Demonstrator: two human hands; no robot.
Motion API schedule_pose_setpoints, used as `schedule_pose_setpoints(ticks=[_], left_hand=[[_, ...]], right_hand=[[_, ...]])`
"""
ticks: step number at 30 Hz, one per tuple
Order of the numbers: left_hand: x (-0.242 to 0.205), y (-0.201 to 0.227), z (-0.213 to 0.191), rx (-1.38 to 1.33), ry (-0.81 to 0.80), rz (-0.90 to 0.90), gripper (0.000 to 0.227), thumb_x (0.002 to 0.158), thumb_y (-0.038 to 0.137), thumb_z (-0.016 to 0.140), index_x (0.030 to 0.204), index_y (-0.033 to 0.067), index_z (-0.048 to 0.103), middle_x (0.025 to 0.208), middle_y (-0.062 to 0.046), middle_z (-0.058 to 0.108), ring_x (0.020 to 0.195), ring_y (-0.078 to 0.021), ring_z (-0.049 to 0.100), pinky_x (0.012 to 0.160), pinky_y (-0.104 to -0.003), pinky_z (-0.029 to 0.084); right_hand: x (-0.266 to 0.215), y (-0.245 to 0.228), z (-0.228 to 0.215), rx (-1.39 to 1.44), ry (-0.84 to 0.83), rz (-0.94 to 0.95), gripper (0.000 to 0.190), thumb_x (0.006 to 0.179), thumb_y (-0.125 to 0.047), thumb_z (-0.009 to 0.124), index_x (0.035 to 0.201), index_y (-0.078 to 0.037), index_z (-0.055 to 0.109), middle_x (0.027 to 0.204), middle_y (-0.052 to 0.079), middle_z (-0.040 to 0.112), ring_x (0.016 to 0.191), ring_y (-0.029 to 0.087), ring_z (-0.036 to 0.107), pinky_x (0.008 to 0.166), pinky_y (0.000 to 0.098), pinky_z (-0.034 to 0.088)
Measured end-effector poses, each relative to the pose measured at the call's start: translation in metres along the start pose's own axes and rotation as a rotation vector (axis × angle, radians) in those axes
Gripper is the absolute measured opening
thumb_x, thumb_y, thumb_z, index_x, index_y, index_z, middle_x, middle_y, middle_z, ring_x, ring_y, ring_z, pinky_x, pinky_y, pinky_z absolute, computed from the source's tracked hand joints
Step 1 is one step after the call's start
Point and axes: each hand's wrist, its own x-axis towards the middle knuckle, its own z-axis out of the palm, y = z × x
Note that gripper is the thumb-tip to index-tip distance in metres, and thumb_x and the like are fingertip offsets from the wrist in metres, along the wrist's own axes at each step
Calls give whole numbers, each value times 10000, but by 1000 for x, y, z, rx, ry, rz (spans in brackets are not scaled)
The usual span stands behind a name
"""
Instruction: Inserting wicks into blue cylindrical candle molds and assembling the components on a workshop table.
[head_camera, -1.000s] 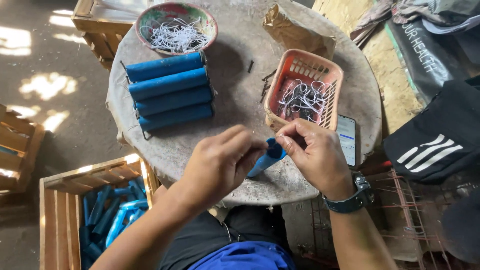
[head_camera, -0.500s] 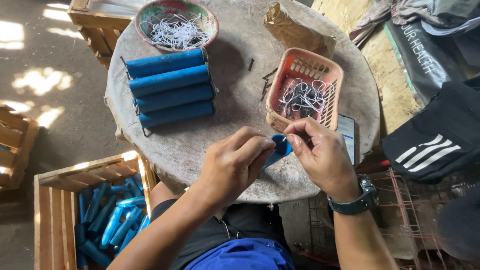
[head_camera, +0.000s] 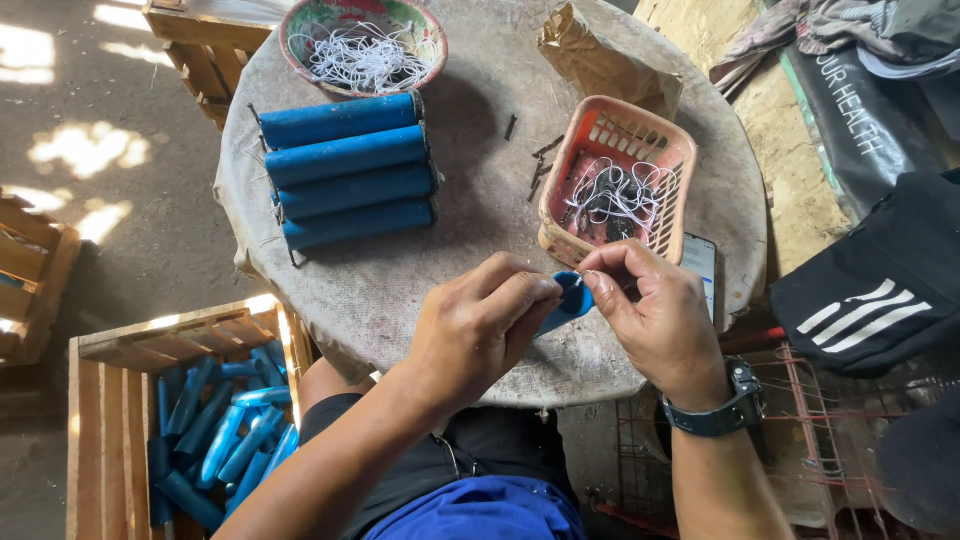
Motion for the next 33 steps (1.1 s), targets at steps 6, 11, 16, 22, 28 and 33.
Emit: schedule_pose_setpoints(ticks=[6, 11, 16, 22, 28, 33], left_hand=[[1, 0, 2, -15, -4, -31, 34, 783, 86, 569, 770, 113, 584, 709, -36, 556, 563, -215, 600, 452, -278, 491], [5, -1, 2, -84, 10, -57, 24, 774, 70, 575, 764, 92, 577, 692, -53, 549, 560, -248, 601, 437, -302, 489], [2, -1, 5, -91, 27, -61, 22, 789, 83, 562, 770, 93, 563, 667, -55, 528, 538, -255, 589, 416, -304, 480], [0, -1, 4, -38, 1, -28, 24, 793, 82, 545, 785, 100, 559, 664, -54, 521, 513, -249, 582, 410, -307, 480], [4, 1, 2, -32, -15, 6, 27, 788, 72, 555, 793, 98, 556, 692, -55, 536, 529, -243, 592, 425, -304, 489], [6, 3, 2, -26, -22, 17, 31, 779, 67, 571, 786, 96, 562, 714, -51, 550, 553, -229, 601, 438, -293, 493]], right_hand=[[-1, -2, 0, -13, 5, -4, 78, 817, -98, 570, 846, -43, 617, 660, 128, 598, 592, 180, 580, 541, 325, 488], [1, -9, -2, -79, 1, -44, 80, 812, -133, 579, 834, -72, 626, 709, 114, 620, 623, 226, 609, 555, 338, 487], [0, -2, -2, -67, 5, -43, 87, 817, -137, 570, 831, -76, 631, 711, 113, 623, 656, 237, 620, 587, 337, 486], [-2, 0, -2, -92, 19, -44, 85, 815, -134, 576, 826, -71, 633, 722, 116, 624, 726, 264, 628, 635, 365, 486], [-2, 3, -1, -74, 32, -39, 90, 815, -143, 577, 831, -73, 633, 724, 116, 625, 759, 259, 629, 653, 367, 482], [-3, 2, -2, -76, 35, -39, 87, 812, -136, 578, 826, -70, 633, 719, 121, 625, 755, 275, 630, 642, 373, 483]])
